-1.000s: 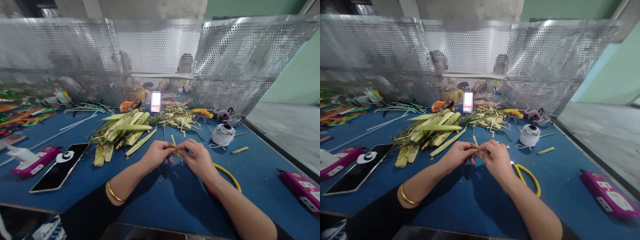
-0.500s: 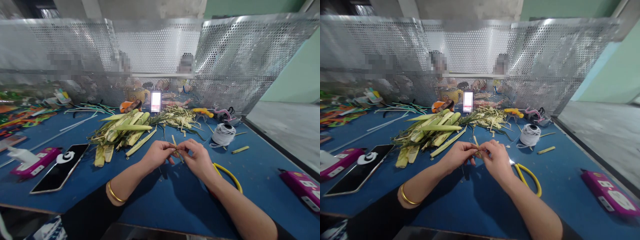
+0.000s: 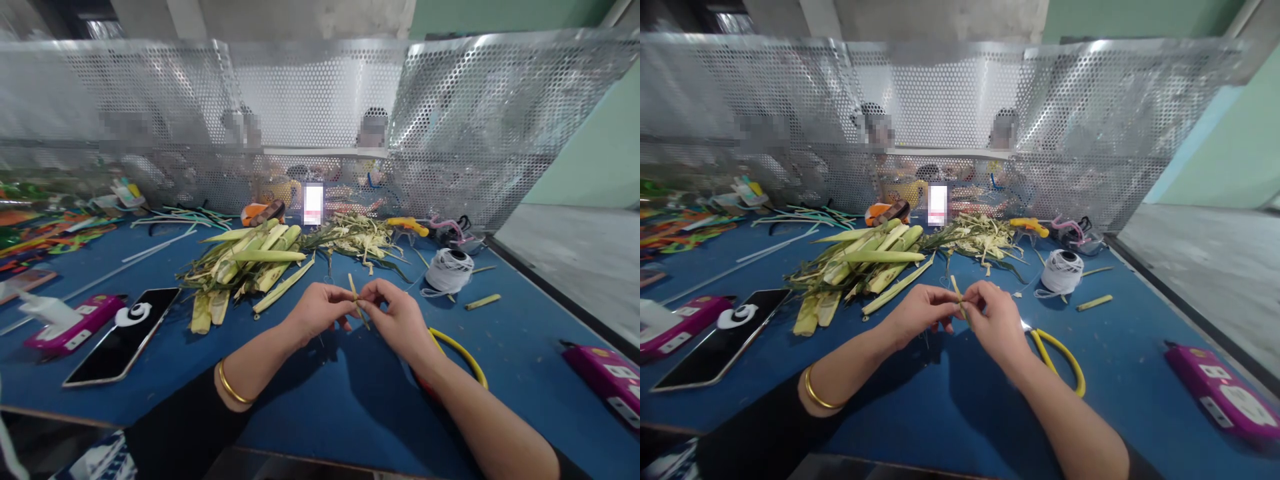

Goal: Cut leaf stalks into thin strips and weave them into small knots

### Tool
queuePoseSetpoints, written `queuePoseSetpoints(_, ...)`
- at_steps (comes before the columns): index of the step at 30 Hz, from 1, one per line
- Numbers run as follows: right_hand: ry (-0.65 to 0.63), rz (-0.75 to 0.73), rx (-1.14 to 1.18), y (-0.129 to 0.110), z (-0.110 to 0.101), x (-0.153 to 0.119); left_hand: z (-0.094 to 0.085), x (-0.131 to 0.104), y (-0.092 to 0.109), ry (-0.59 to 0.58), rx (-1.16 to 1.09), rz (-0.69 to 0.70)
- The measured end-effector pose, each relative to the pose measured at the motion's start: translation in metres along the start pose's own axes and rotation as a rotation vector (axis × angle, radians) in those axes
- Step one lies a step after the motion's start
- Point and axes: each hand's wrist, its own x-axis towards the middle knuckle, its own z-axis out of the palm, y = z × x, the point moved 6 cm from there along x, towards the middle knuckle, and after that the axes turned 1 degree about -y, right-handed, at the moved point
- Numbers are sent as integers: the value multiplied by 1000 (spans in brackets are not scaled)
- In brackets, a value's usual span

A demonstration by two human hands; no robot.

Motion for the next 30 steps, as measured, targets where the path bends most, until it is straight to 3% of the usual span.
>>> queuePoseSetpoints(7,-34,25,28,3,1,1,-1,4,-6,-8,-43,-33)
queuePoseSetpoints(13,52,-348,-279,-19,-20,2,-10,5,-11,34,-251,-123)
queuePoseSetpoints(17,-83,-578,-467,-29,-11,-2,-13,7,-12,34,-336,-143)
queuePoseSetpoints(21,-138,-664,-452,-33,-3,-7,-12,6,-13,31,-300,-143)
queuePoseSetpoints(26,-47,-506,-303,-29,-8,-3,-6,0,-5,-39,-113,-111)
queuePoseSetpoints(30,-177,-280,-33,-16,-1,2,-2,-4,0,-124,11,-99)
